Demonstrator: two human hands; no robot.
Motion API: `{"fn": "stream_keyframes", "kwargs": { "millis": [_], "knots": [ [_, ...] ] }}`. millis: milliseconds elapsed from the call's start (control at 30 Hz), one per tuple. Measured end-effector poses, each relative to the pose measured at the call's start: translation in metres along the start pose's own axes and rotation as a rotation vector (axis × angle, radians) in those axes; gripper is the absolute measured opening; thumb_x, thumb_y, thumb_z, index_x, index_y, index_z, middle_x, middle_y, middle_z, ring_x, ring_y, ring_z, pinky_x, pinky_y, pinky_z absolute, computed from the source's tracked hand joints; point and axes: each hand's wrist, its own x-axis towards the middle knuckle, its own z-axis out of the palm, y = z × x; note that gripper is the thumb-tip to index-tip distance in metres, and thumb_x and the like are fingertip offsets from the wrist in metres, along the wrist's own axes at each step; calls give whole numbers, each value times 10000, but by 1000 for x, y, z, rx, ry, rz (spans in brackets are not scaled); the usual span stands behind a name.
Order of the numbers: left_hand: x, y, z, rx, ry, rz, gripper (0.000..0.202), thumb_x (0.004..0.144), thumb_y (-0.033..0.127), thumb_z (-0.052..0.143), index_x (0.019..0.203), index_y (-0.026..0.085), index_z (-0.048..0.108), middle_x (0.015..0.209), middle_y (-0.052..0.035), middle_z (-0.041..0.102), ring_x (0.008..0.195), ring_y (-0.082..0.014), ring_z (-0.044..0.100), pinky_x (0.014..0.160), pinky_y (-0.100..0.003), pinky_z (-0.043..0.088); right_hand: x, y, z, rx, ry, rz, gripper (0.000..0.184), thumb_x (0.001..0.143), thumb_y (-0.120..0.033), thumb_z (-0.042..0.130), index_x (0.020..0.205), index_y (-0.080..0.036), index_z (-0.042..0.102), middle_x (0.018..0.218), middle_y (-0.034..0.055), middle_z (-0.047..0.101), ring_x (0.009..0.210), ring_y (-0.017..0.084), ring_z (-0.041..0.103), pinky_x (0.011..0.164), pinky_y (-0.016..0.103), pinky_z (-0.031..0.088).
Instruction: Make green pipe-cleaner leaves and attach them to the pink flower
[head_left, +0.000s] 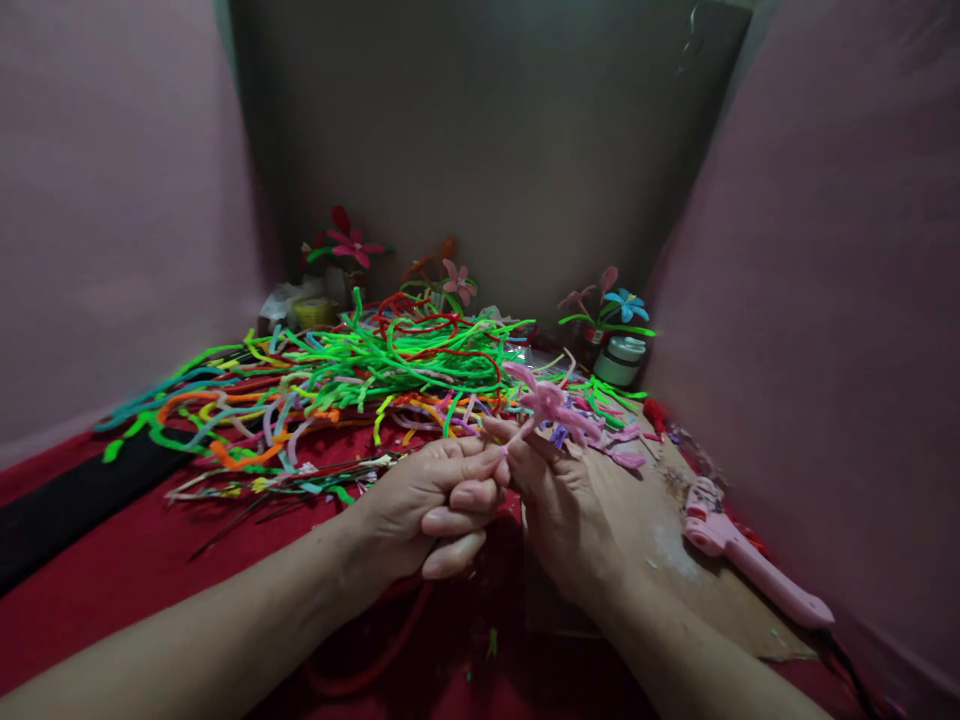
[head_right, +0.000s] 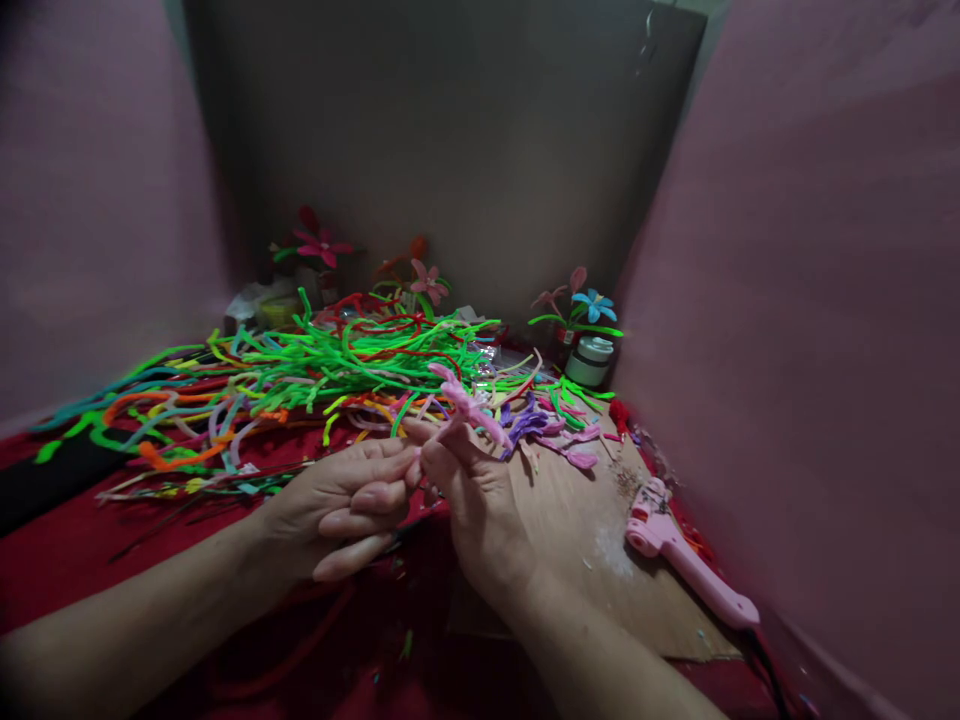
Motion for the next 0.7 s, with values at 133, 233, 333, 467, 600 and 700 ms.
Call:
{"fn": "stream_keyframes", "kwargs": {
  "millis": [133,233,333,467,600,700],
  "knots": [
    [-1,2,5,456,133,59,218,849,332,431,724,163,487,439,91,337,277,-22,216,273,-144,273,2,11,1,106,51,7,240,809,-316,539,991,-211,655,781,10,636,703,125,545,733,280,423],
    [-2,-4,3,1149,323,339,235,850,306,419,690,154,497,540,32,461,424,-55,401,411,-167,331,3,16,2,116,93,10,237,789,-321,561,964,-202,668,857,33,660,784,157,576,768,300,427],
    [-2,-12,-5,1636,356,586,157,837,229,422,797,149,550,668,-8,537,563,-97,474,530,-211,373,4,14,2,58,102,36,234,791,-333,553,954,-214,672,843,29,666,833,180,586,782,313,432],
    [-2,-12,-6,1547,346,582,221,856,188,379,918,156,590,759,-23,603,659,-110,545,621,-216,410,1,3,3,-72,84,-7,175,789,-299,551,884,-238,685,854,5,659,853,172,576,797,292,427],
    [-1,-1,8,970,407,327,204,836,284,457,925,172,603,588,35,550,461,-63,480,448,-168,375,-1,-4,4,-101,23,6,163,761,-281,585,890,-259,682,774,-17,658,773,167,588,724,282,450],
    [-1,3,12,583,337,102,229,808,368,500,759,154,564,434,81,394,291,-28,304,298,-147,247,0,0,2,-41,18,29,220,774,-309,565,952,-234,670,776,7,666,803,185,595,759,317,452]
  ]
}}
